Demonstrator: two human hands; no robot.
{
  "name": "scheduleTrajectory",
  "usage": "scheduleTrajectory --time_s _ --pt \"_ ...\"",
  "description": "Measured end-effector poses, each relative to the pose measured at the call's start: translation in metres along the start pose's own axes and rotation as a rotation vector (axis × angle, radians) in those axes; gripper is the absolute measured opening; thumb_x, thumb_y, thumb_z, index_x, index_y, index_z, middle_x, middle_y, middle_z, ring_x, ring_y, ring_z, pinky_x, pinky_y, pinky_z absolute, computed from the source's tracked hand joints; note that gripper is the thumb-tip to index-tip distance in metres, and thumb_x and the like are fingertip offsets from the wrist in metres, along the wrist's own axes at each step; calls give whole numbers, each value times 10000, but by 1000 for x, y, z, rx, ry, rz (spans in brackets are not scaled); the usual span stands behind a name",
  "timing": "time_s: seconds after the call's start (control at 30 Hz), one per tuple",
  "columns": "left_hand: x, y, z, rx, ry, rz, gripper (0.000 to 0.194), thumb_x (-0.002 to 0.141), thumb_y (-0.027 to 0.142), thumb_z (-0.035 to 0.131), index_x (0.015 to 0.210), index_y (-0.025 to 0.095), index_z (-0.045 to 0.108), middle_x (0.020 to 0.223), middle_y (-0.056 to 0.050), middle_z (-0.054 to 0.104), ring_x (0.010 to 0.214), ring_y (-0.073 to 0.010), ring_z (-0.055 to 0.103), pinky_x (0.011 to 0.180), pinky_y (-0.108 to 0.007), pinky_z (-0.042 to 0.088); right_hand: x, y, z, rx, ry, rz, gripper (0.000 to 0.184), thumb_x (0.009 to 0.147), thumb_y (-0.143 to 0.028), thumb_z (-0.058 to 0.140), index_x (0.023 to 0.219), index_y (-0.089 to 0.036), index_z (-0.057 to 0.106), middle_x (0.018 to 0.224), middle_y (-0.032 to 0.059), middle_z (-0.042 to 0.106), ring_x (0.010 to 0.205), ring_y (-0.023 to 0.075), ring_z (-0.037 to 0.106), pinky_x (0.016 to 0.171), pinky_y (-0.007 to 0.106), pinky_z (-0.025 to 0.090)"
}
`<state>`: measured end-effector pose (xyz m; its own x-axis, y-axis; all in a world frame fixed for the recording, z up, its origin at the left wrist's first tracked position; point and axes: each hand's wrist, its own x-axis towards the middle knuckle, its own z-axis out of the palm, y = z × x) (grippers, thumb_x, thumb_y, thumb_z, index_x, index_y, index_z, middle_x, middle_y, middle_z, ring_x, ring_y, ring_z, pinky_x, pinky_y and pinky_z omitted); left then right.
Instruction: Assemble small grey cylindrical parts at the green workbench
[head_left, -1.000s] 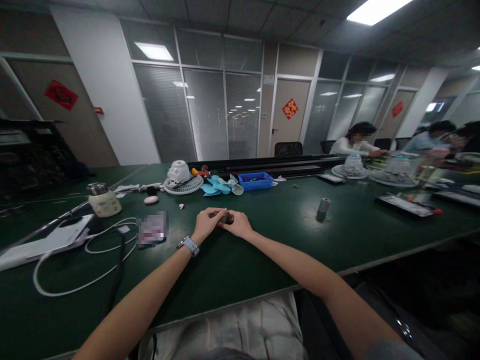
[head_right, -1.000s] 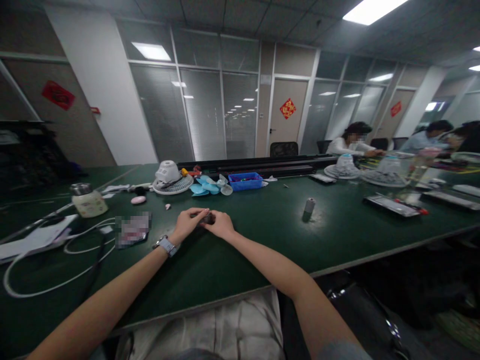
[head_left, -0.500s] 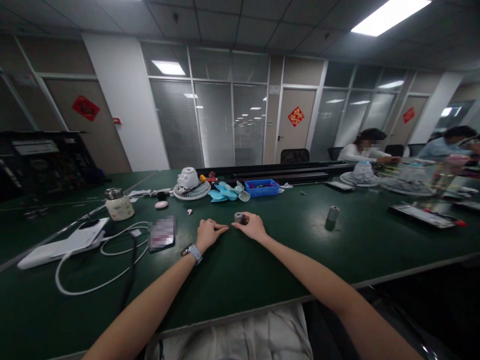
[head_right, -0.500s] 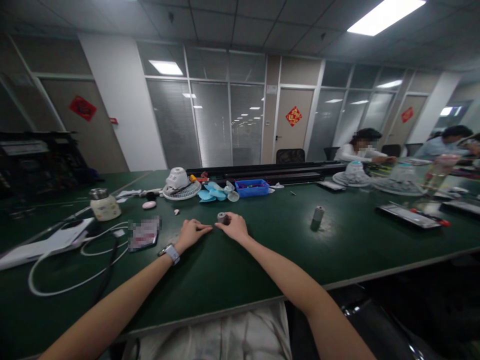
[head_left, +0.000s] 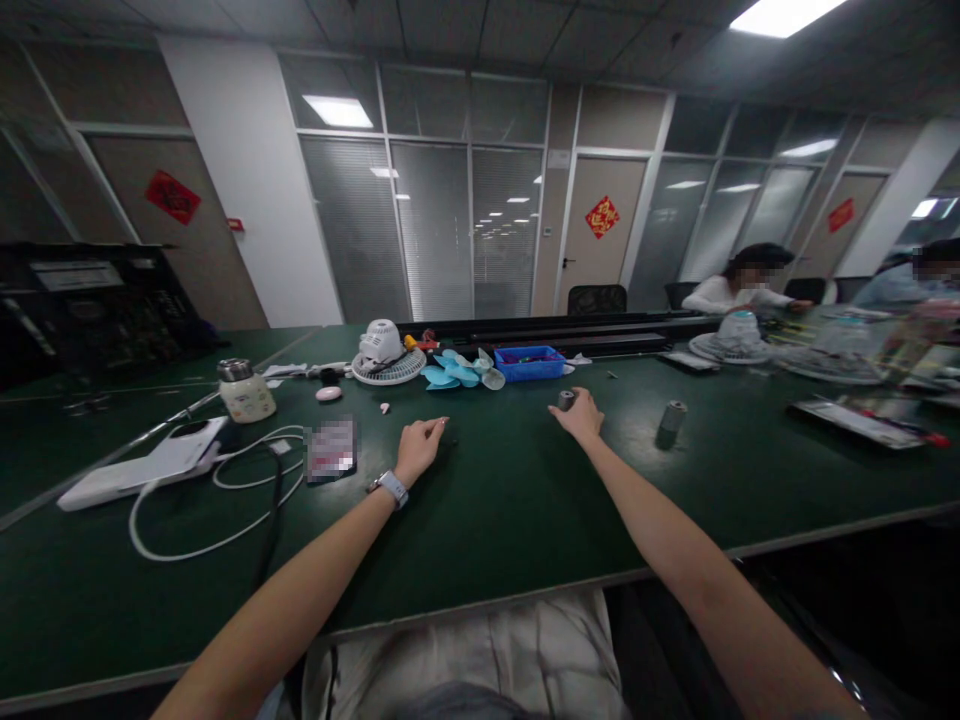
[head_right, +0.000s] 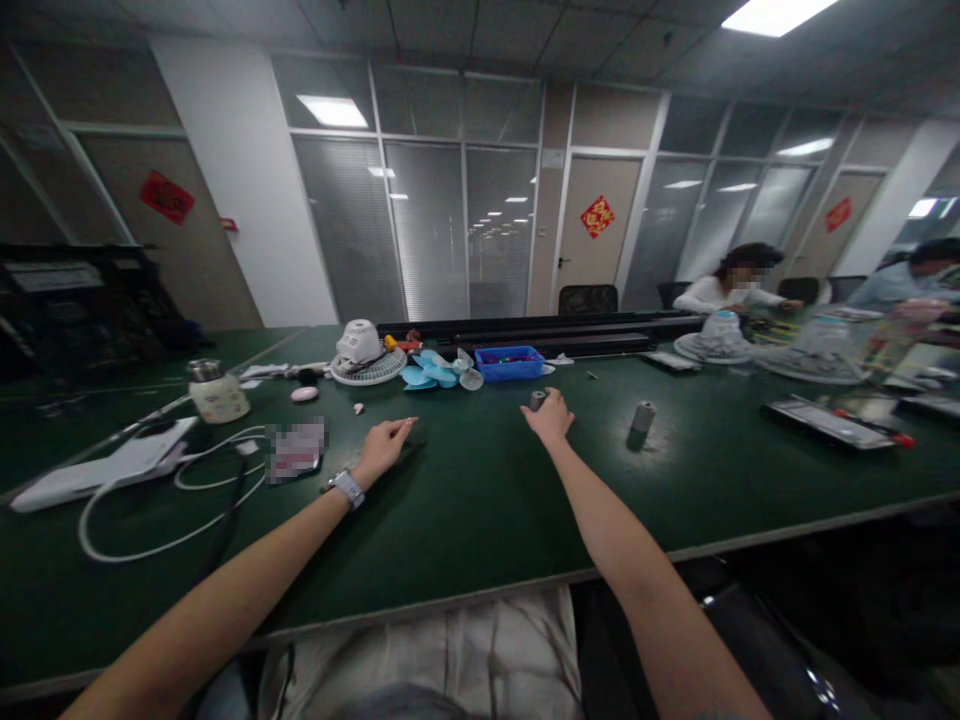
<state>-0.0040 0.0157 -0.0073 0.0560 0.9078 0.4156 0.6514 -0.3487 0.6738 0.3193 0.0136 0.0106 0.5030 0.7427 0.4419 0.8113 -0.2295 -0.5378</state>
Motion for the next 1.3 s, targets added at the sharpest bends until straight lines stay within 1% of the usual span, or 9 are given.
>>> scheduleTrajectory --time_s 0.1,0.17,0.23,0.3,0.47,0.6,0.8,0.97,1.3 --pt "1 -1 0 -36 58 -64 391 869 355 374 1091 190 651 894 -64 685 786 -187 602 710 -274 425 -29 -38 -2 52 140 -286 548 771 -411 592 1239 -148 481 1301 161 483 1191 282 433 965 444 312" --pt "1 -2 0 -59 87 -118 379 863 310 362 1087 183 640 858 -55 680 742 -172 600 674 -261 424 -54 -67 3 123 -7 -540 428 840 -418 504 1201 -190 537 1248 114 541 1158 237 459 960 402 322" --pt "1 -2 0 -70 96 -138 362 853 275 357 1056 185 644 837 -47 674 721 -162 598 660 -254 423 -77 -90 14 149 -206 -704 398 855 -453 479 1165 -226 583 1183 78 593 1113 216 488 928 372 351" --pt "1 -2 0 -71 100 -139 349 842 252 355 1012 186 653 830 -43 670 730 -159 598 664 -252 424 -95 -107 28 120 -318 -764 388 842 -481 497 1118 -242 628 1157 67 613 1097 222 495 906 368 364" --pt "1 -2 1 -50 80 -131 333 824 237 364 964 186 662 823 -41 665 747 -161 595 669 -250 423 -106 -118 41 90 -384 -776 257 843 -446 523 963 -303 700 1087 16 653 1029 205 530 861 340 373" --pt "1 -1 0 -56 68 -143 328 819 246 371 971 185 656 829 -42 668 720 -158 593 643 -250 418 -77 -100 16 151 -272 -720 264 880 -401 475 986 -287 688 1020 14 678 968 196 554 867 333 363" --pt "1 -2 0 -58 49 -145 322 813 244 383 978 186 654 828 -36 670 717 -149 594 638 -241 417 -6 -29 -27 -2 57 -331 333 894 -389 424 1032 -224 679 1091 88 650 1021 248 532 898 372 351" --pt "0 -3 0 -37 45 -145 322 817 247 381 973 186 656 831 -35 674 734 -151 594 646 -241 414 17 8 -27 -51 -6 -159 299 853 -422 478 991 -272 696 982 68 688 883 234 607 765 321 422" --pt "-2 2 -3 -21 7 -132 318 815 243 386 975 186 654 844 -39 673 760 -161 597 660 -251 421 20 7 -22 -44 -96 -47 328 835 -445 483 1017 -274 696 985 90 689 895 243 634 747 318 465"
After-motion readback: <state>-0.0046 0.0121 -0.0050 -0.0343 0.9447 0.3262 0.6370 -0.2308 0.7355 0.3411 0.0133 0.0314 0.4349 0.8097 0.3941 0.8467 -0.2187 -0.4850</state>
